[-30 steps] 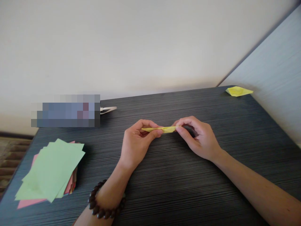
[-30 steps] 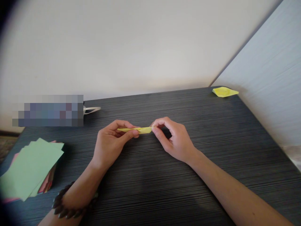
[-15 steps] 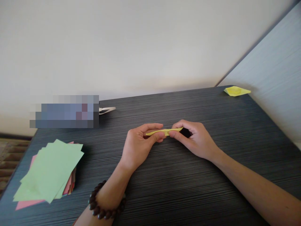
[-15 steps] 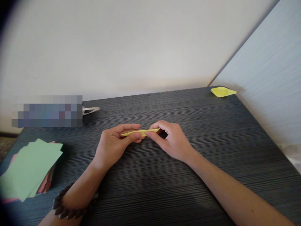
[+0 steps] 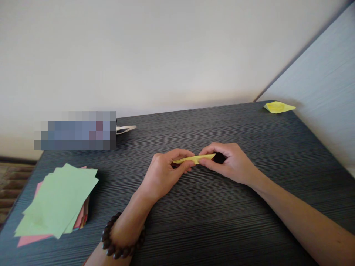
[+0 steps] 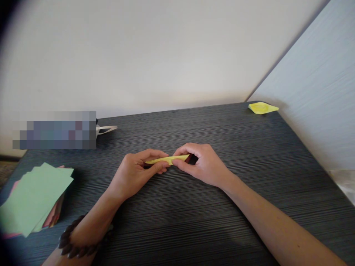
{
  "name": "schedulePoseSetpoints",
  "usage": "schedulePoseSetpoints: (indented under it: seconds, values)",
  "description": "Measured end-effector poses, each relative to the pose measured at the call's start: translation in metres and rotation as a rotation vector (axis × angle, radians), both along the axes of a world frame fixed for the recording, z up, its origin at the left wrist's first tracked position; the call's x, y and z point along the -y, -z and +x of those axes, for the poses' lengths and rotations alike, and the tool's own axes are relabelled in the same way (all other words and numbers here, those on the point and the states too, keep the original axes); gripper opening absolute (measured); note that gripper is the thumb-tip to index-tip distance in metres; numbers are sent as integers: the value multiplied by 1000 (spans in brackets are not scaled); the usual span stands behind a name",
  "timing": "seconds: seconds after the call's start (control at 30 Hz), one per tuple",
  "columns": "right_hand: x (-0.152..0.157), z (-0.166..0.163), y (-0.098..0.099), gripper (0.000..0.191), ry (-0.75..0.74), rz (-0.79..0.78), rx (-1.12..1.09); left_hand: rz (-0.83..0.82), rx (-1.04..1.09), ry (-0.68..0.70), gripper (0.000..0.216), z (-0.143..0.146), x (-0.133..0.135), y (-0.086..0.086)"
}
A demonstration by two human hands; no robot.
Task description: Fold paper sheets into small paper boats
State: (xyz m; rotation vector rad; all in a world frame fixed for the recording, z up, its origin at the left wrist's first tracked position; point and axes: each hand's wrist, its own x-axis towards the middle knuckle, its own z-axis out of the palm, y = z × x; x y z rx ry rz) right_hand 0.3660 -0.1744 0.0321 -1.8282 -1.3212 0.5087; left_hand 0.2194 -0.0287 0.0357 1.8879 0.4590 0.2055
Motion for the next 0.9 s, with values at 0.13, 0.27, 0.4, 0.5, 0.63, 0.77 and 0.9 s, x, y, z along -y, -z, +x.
schedulePoseSetpoints:
  seconds: [0.13, 0.27, 0.4, 0.5, 0.63, 0.77, 0.9]
  values:
    - [0, 0, 2, 18, -17, 37, 88, -42, -15, -6, 26, 1, -1, 3]
    - [2, 3, 1, 19, -15, 22, 12, 3, 4, 33, 22, 1, -1, 0]
    - [3, 5, -1, 19, -35, -18, -64, -42, 3, 41, 17, 2, 1, -5]
    - [3, 4, -2, 18, -39, -17, -98, -162, -26, 73, 20, 2, 1, -6]
    - [3, 5, -1, 18, -28, 33, -101, -325, -15, 126, 23, 1, -1, -6]
    - [3, 7, -3, 27, -68, 29, -44, -352, -16, 112, 29, 0, -1, -8]
    - [2, 8, -4, 23, -88, 6, 114, 146, -17, 70, 25, -4, -1, -5]
